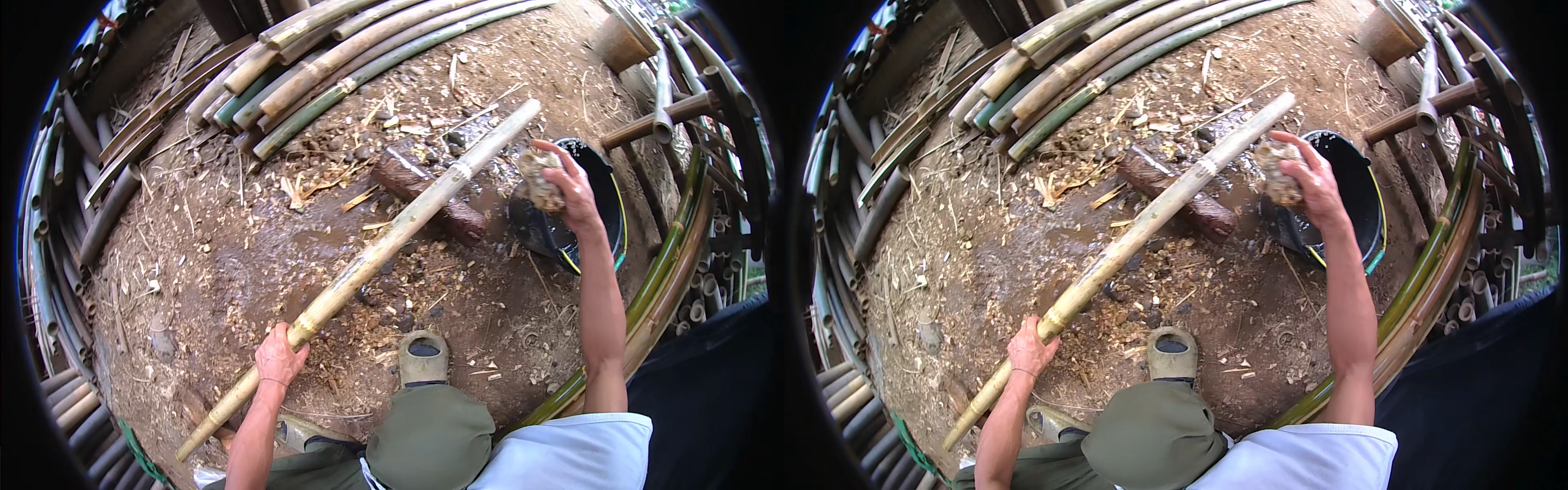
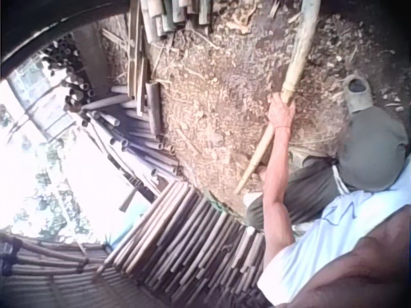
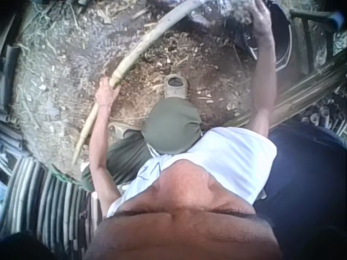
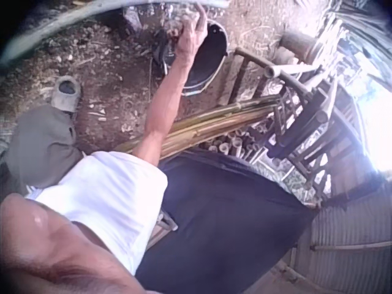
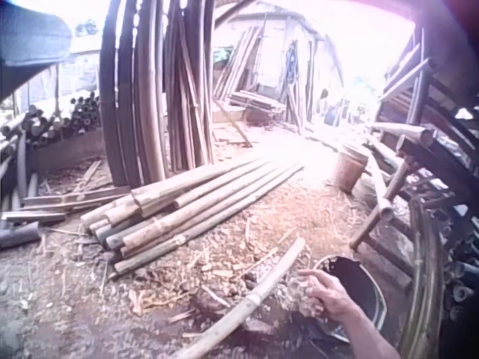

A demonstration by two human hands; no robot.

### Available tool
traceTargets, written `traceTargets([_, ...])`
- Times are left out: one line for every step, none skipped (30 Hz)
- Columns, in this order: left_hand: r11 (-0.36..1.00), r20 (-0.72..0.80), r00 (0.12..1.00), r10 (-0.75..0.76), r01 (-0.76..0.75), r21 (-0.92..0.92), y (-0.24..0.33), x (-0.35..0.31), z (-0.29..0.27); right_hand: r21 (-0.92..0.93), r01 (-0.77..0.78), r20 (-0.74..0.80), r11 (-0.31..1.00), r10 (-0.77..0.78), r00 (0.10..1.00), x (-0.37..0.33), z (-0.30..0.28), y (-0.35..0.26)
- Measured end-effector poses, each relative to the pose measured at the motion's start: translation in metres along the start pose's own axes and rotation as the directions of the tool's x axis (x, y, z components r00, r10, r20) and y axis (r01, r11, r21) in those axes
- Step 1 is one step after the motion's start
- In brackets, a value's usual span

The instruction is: The person cleans a bamboo pole by scrubbing it with a wet sponge and rinsing it with water from a bucket, then sets it aside on a stack of other poles.

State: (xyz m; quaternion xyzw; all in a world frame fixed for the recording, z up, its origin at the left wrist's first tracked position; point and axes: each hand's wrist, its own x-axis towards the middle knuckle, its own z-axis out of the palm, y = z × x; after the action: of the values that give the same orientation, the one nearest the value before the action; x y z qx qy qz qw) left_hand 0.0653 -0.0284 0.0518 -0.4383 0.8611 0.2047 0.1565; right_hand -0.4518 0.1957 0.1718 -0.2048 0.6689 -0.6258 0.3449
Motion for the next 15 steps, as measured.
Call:
traceTargets([1.0,0.02,1.0,-0.019,0.019,0.019,0.0,0.002,0.002,-0.287,0.064,0.038,0.956,-0.055,0.998,0.02,0.015,0.017])
traceTargets([0.999,0.04,0.998,-0.039,0.038,0.036,0.0,0.004,0.003,-0.593,0.28,0.113,0.755,-0.266,0.957,0.038,0.034,0.035])
traceTargets([0.999,0.03,1.0,-0.007,0.006,0.037,0.002,0.008,0.003,-0.659,0.34,0.129,0.671,-0.344,0.93,0.056,0.045,0.076])
traceTargets([0.999,0.02,1.0,0.021,-0.022,0.036,0.006,0.012,0.003,-0.715,0.395,0.156,0.578,-0.419,0.895,0.068,0.058,0.113])
traceTargets([0.999,0.016,0.999,0.032,-0.033,0.04,0.002,0.009,0.003,-0.789,0.425,0.144,0.445,-0.538,0.831,0.064,0.087,0.138])
traceTargets([0.999,0.0,1.0,0.023,-0.023,0.044,-0.001,0.009,0.003,-0.852,0.429,0.143,0.298,-0.657,0.74,0.055,0.121,0.155])
traceTargets([0.999,-0.033,0.999,0.009,-0.008,0.042,0.001,0.013,0.004,-0.754,0.577,0.248,0.314,-0.677,0.693,0.039,0.165,0.161])
traceTargets([0.999,-0.016,1.0,0.013,-0.012,0.045,-0.003,0.005,0.009,-0.655,0.67,0.325,0.35,-0.67,0.667,-0.01,0.217,0.173])
traceTargets([0.998,-0.003,1.0,-0.016,0.016,0.059,0.003,0.003,0.006,-0.597,0.723,0.38,0.348,-0.671,0.637,-0.053,0.268,0.18])
traceTargets([0.998,0.017,0.999,-0.051,0.05,0.033,-0.001,0.004,0.012,-0.56,0.74,0.416,0.374,-0.645,0.641,-0.091,0.317,0.182])
traceTargets([0.998,-0.077,0.996,0.035,-0.04,-0.058,-0.013,0.001,0.021,-0.501,0.735,0.442,0.457,-0.594,0.672,-0.121,0.36,0.185])
traceTargets([0.982,-0.163,0.979,0.119,-0.141,-0.125,-0.03,-0.003,0.028,-0.364,0.726,0.473,0.584,-0.555,0.684,-0.135,0.382,0.186])
traceTargets([0.985,-0.189,0.972,0.142,-0.158,-0.071,-0.035,-0.005,0.03,-0.407,0.761,0.485,0.506,-0.586,0.649,-0.13,0.381,0.188])
traceTargets([0.999,0.033,0.999,-0.015,0.013,0.043,-0.019,0.003,0.023,-0.471,0.776,0.502,0.419,-0.596,0.627,-0.112,0.356,0.192])
traceTargets([1.0,0.032,0.999,-0.002,0.001,0.016,-0.008,0.001,0.014,-0.55,0.767,0.469,0.331,-0.637,0.612,-0.086,0.322,0.194])
